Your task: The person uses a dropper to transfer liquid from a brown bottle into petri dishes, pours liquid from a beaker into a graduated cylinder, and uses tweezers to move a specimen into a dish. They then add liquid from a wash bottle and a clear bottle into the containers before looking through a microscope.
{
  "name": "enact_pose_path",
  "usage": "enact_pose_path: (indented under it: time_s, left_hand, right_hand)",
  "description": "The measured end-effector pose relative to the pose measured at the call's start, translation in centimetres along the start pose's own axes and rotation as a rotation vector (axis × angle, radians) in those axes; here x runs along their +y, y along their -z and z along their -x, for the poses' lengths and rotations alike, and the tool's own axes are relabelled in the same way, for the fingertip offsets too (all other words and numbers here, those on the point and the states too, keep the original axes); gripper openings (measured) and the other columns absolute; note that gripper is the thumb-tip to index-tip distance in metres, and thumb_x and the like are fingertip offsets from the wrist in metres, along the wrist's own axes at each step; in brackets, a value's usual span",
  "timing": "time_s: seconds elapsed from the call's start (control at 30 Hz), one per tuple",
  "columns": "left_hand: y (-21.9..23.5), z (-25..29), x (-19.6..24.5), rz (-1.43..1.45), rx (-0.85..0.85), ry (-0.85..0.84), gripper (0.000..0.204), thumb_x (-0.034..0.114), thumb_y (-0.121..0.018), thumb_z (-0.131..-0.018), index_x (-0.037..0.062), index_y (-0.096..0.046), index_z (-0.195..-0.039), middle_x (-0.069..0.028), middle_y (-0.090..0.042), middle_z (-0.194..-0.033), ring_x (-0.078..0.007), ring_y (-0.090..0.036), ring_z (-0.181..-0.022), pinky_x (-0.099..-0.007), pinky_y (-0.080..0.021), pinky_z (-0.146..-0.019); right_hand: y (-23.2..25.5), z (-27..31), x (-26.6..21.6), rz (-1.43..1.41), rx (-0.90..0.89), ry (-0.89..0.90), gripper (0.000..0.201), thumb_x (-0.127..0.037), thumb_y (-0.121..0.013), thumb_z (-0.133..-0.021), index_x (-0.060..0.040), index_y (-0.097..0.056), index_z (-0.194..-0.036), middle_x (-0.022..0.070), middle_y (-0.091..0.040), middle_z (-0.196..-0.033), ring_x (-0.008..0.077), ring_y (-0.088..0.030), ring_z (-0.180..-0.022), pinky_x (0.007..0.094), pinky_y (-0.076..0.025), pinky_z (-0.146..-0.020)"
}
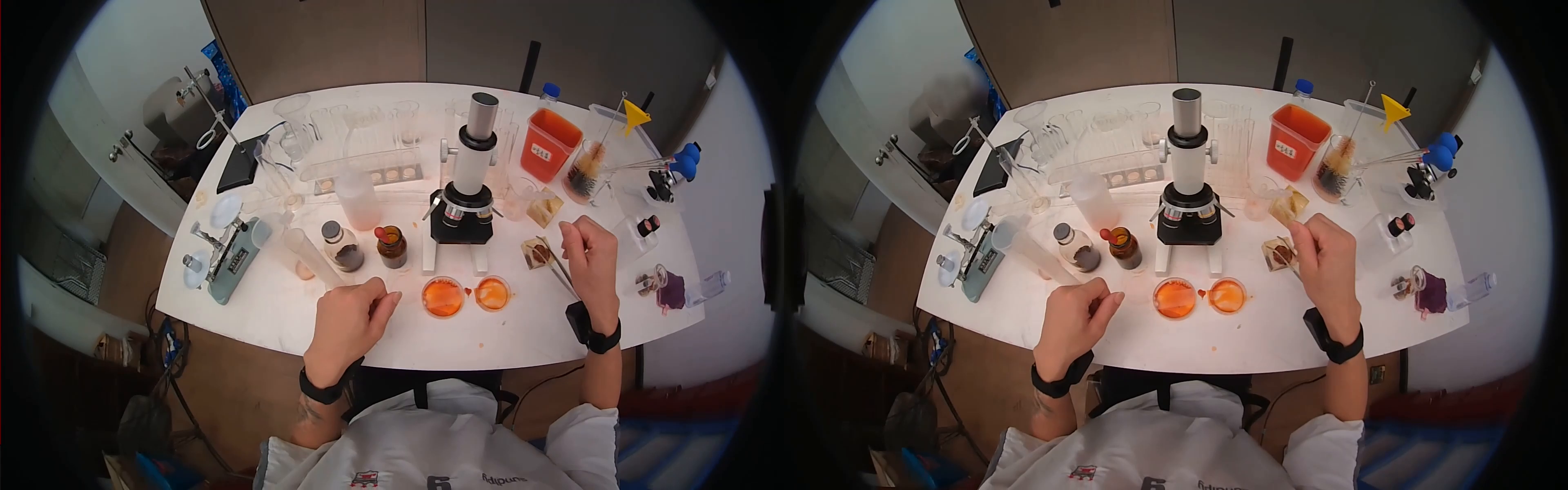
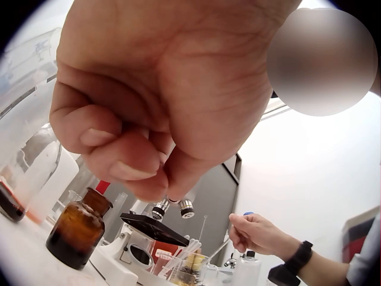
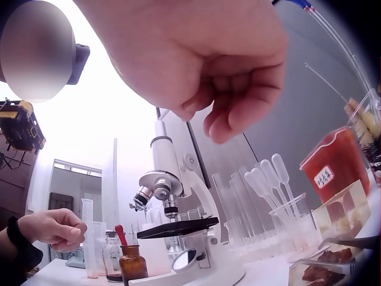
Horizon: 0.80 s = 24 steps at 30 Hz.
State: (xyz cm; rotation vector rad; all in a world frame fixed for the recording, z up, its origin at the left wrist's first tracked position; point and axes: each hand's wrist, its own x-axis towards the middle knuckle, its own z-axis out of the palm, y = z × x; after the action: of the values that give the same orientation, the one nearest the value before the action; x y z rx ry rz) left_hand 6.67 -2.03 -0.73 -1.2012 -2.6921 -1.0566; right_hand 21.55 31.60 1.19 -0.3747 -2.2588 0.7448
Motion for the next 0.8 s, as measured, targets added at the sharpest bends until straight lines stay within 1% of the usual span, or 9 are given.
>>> enact_pose_path:
  time_s: [0.03, 0.13, 0.2, 0.27, 0.4, 0.5, 0.63, 0.7, 0.8]
  left_hand:
    - [0.0, 0.2, 0.0, -0.01, 0.018, -0.022, 0.017, 0.014, -0.075, -0.091, 0.0025, -0.067, -0.081, -0.0142, -0.066, -0.066, -0.0287, -0.065, -0.057, -0.0373, -0.048, -0.054]
    - [-0.1, 0.8, -0.2, 0.033, 0.088, -0.033, 0.016, 0.013, -0.075, -0.091, 0.0026, -0.067, -0.081, -0.0138, -0.064, -0.063, -0.0291, -0.064, -0.056, -0.0373, -0.048, -0.054]
    - [-0.1, 1.1, -0.3, 0.062, 0.145, -0.01, 0.016, 0.013, -0.075, -0.092, 0.0025, -0.067, -0.082, -0.0135, -0.063, -0.062, -0.0291, -0.063, -0.055, -0.0369, -0.048, -0.054]
    - [0.8, 1.3, -0.5, -0.001, 0.082, 0.043, 0.015, 0.012, -0.074, -0.093, 0.0023, -0.067, -0.083, -0.0137, -0.064, -0.063, -0.028, -0.063, -0.055, -0.0362, -0.048, -0.054]
    - [1.5, 1.3, -1.1, -0.145, 0.014, 0.105, 0.013, 0.012, -0.075, -0.094, 0.0024, -0.068, -0.087, -0.0141, -0.066, -0.065, -0.026, -0.064, -0.055, -0.0352, -0.049, -0.055]
    - [0.9, 0.9, -1.3, -0.029, 0.092, 0.1, 0.014, 0.013, -0.076, -0.094, 0.0025, -0.069, -0.088, -0.0137, -0.065, -0.065, -0.0259, -0.063, -0.054, -0.0353, -0.049, -0.055]
    - [0.1, 0.2, -0.3, 0.043, 0.128, 0.064, 0.019, 0.022, -0.075, -0.095, 0.007, -0.069, -0.085, -0.0127, -0.067, -0.066, -0.0323, -0.067, -0.06, -0.0395, -0.05, -0.056]
    - [-0.1, 0.0, -0.3, 0.0, 0.083, 0.046, 0.02, 0.023, -0.074, -0.096, 0.0072, -0.068, -0.084, -0.0128, -0.067, -0.066, -0.0332, -0.066, -0.06, -0.041, -0.05, -0.056]
    - [-0.2, -0.4, 0.4, -0.111, 0.013, 0.011, 0.024, 0.027, -0.074, -0.096, 0.0076, -0.068, -0.084, -0.013, -0.066, -0.066, -0.0352, -0.066, -0.061, -0.0442, -0.05, -0.057]
  right_hand:
    - [0.0, -0.2, -0.1, -0.021, 0.009, -0.001, 0.03, -0.006, -0.068, -0.099, 0.0041, -0.055, -0.074, 0.0109, -0.052, -0.067, 0.0217, -0.047, -0.058, 0.0362, -0.038, -0.056]
    - [0.0, -0.7, -1.1, -0.073, 0.04, 0.062, 0.004, 0.004, -0.069, -0.095, 0.0033, -0.066, -0.093, 0.0068, -0.064, -0.086, 0.0136, -0.056, -0.066, 0.0275, -0.046, -0.062]
    - [-0.2, -0.8, -2.9, -0.178, 0.062, -0.079, 0.005, 0.006, -0.069, -0.095, 0.0025, -0.066, -0.097, 0.0055, -0.066, -0.093, 0.0092, -0.058, -0.068, 0.0227, -0.049, -0.064]
    - [-0.2, -1.2, -2.0, -0.174, 0.03, -0.093, 0.003, 0.006, -0.069, -0.095, 0.0031, -0.066, -0.096, 0.0053, -0.065, -0.091, 0.0083, -0.058, -0.067, 0.0219, -0.049, -0.064]
    - [0.3, -2.1, 0.8, -0.125, -0.047, 0.068, 0.012, -0.002, -0.068, -0.099, 0.0045, -0.063, -0.09, 0.0034, -0.062, -0.088, 0.008, -0.055, -0.065, 0.0232, -0.047, -0.061]
    - [0.8, -3.3, 0.0, -0.111, -0.045, 0.026, 0.019, -0.005, -0.066, -0.101, 0.0046, -0.06, -0.086, 0.0046, -0.063, -0.09, 0.0084, -0.054, -0.065, 0.0234, -0.046, -0.062]
    - [1.0, -5.4, -2.6, -0.154, 0.097, 0.083, 0.008, -0.003, -0.065, -0.102, 0.0021, -0.068, -0.107, 0.0048, -0.064, -0.093, 0.0076, -0.055, -0.068, 0.0216, -0.047, -0.063]
    - [1.0, -6.4, -4.4, -0.147, 0.177, 0.086, 0.021, -0.003, -0.064, -0.102, -0.0003, -0.069, -0.123, 0.004, -0.065, -0.095, 0.007, -0.056, -0.07, 0.0207, -0.048, -0.063]
    - [2.3, -7.3, -2.4, -0.069, 0.041, 0.09, 0.04, -0.002, -0.065, -0.101, -0.0048, -0.063, -0.141, 0.0024, -0.065, -0.095, 0.0063, -0.057, -0.072, 0.0189, -0.048, -0.064]
